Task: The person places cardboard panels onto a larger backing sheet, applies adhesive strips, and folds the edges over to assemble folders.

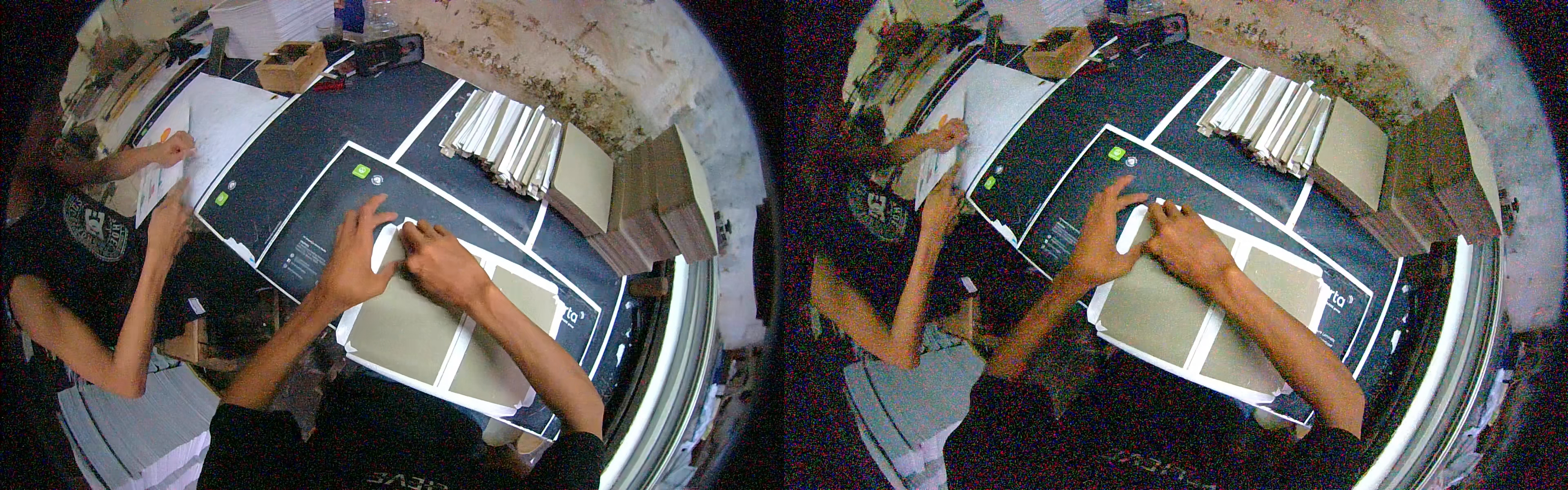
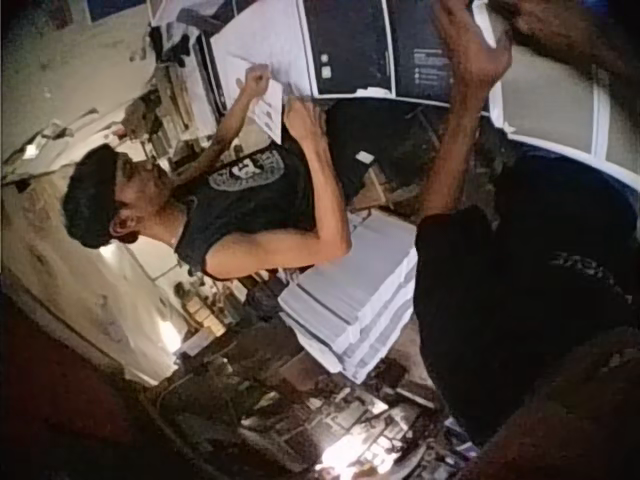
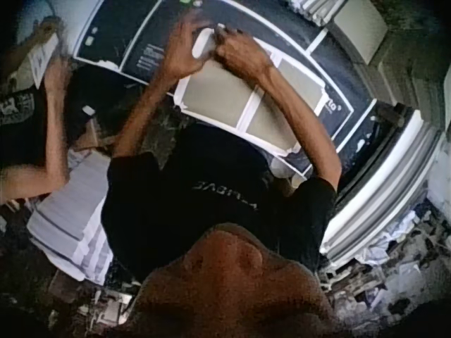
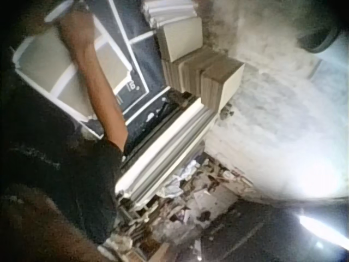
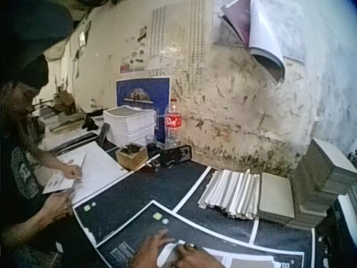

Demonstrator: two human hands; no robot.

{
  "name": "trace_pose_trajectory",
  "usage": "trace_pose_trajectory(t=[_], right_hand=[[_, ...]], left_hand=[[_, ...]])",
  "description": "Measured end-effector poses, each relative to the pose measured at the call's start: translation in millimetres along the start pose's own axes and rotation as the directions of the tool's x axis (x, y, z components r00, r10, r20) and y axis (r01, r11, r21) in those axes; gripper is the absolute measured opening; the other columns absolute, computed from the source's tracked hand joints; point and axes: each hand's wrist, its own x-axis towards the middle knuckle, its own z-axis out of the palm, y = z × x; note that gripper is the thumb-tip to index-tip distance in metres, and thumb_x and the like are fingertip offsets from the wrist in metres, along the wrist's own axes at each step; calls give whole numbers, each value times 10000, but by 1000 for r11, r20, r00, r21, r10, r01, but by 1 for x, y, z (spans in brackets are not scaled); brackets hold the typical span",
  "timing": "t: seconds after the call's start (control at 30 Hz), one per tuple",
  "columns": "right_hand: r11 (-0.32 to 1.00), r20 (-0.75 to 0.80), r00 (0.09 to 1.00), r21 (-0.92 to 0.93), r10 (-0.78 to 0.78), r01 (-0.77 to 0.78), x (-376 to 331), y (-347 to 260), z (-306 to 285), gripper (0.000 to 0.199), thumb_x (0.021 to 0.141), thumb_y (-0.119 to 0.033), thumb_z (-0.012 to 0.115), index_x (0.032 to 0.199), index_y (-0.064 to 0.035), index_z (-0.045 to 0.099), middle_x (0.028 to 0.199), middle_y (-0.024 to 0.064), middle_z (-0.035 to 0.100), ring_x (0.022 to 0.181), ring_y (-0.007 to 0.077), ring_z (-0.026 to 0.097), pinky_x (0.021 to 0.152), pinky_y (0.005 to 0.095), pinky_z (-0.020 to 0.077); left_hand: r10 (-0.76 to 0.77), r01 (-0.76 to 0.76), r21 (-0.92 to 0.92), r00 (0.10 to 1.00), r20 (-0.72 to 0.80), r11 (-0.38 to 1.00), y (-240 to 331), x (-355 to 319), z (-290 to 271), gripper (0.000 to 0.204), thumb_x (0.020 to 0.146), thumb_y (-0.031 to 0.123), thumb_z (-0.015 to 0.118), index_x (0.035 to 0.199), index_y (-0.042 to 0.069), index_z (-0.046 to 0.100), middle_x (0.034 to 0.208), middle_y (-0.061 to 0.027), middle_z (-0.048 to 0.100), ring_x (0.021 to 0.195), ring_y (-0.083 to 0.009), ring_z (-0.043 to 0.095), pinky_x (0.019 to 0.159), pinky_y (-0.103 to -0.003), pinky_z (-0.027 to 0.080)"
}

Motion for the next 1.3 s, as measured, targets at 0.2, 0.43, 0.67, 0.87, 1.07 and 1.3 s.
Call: trace_pose_trajectory(t=[0.2,0.43,0.67,0.87,1.07,1.3], right_hand=[[882,-46,993,466,110,-76,-13,37,-5,313,875,-60,628,1177,11,672,1138,227,633,998,398,653,929,445,546],[934,9,993,341,114,-111,9,50,-6,443,852,-8,625,1294,-16,612,1133,195,626,984,387,670,873,452,569],[981,7,999,187,-45,43,16,53,-7,416,858,-22,576,1272,-23,611,1094,181,599,980,358,675,834,416,589],[981,15,998,187,-59,55,21,45,-6,284,928,-79,531,1182,6,625,1134,210,614,1059,408,663,909,451,578],[967,-28,999,253,19,-11,19,46,2,256,958,-118,524,1158,12,617,1146,216,616,1083,421,650,926,464,564],[901,76,988,407,133,-152,24,44,-8,245,955,-126,534,1138,11,620,1157,245,612,1088,444,642,940,482,547]], left_hand=[[180,-207,342,978,109,917,-3,-11,0,645,940,333,691,1426,-45,499,1566,-200,348,1253,-327,463,1004,-475,352],[156,-250,508,963,221,824,-8,-8,4,691,982,503,583,1494,56,460,1580,-172,327,1201,-334,474,977,-517,358],[240,-296,465,954,177,835,-11,-5,-3,667,965,433,648,1417,-39,514,1575,-177,358,1177,-297,465,930,-488,346],[286,-336,458,942,177,823,-17,-9,1,675,950,436,668,1392,-54,526,1568,-174,369,1184,-290,459,918,-484,334],[228,-328,501,940,253,801,-16,-4,0,718,961,507,612,1486,39,466,1557,-144,364,1187,-322,472,964,-514,344],[277,-376,469,923,269,799,-15,-3,-8,692,972,422,640,1441,-54,461,1480,-185,438,1114,-297,468,908,-471,339]])
